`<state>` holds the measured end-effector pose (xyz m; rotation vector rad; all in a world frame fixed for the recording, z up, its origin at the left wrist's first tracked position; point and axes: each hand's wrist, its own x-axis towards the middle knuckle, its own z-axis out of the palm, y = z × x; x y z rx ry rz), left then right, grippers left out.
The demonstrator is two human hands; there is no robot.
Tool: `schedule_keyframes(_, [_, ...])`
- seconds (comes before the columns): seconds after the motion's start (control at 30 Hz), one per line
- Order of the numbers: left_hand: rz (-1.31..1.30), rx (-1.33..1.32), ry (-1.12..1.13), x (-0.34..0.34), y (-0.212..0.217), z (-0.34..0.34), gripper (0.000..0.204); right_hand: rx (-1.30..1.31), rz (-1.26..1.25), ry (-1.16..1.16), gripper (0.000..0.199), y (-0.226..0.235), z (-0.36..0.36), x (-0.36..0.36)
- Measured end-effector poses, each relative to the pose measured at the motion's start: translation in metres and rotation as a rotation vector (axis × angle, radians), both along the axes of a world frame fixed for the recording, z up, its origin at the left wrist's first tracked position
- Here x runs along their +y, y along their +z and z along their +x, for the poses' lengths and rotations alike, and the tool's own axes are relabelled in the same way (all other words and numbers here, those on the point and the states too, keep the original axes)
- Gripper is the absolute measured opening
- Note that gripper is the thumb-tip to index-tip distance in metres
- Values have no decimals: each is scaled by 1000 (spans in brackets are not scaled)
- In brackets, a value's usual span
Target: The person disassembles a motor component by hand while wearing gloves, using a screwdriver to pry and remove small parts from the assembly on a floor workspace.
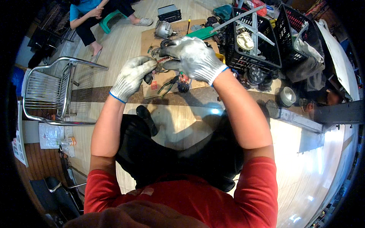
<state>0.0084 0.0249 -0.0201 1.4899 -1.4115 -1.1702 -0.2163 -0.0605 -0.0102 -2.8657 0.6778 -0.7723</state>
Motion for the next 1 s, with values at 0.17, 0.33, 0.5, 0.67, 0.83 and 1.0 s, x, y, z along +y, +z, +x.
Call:
schedule_keyframes(0.17, [51,-27,-9,2,7,-3,30,64,-77,-9,31,2,5,4])
schedule_keyframes(0.33, [125,-30,-49,-1,8,-1,35,31,-223,-11,32,-8,3,1])
schedule_keyframes(0.5, [46,-72,-129,1,3,2,32,141,-171,-32,23,1,5,5])
schedule_keyframes(0.67, [-665,-902,31,6,-11,-15,23,79,99,-102,31,0,3,6])
schedule_keyframes(0.83, [-1025,-1116,51,4,-6,-16,23,-2,278,-74,31,-2,-3,0])
schedule_keyframes(1.0, [-971,-1073,64,3,-2,-21,16,-69,321,-91,41,4,-3,5])
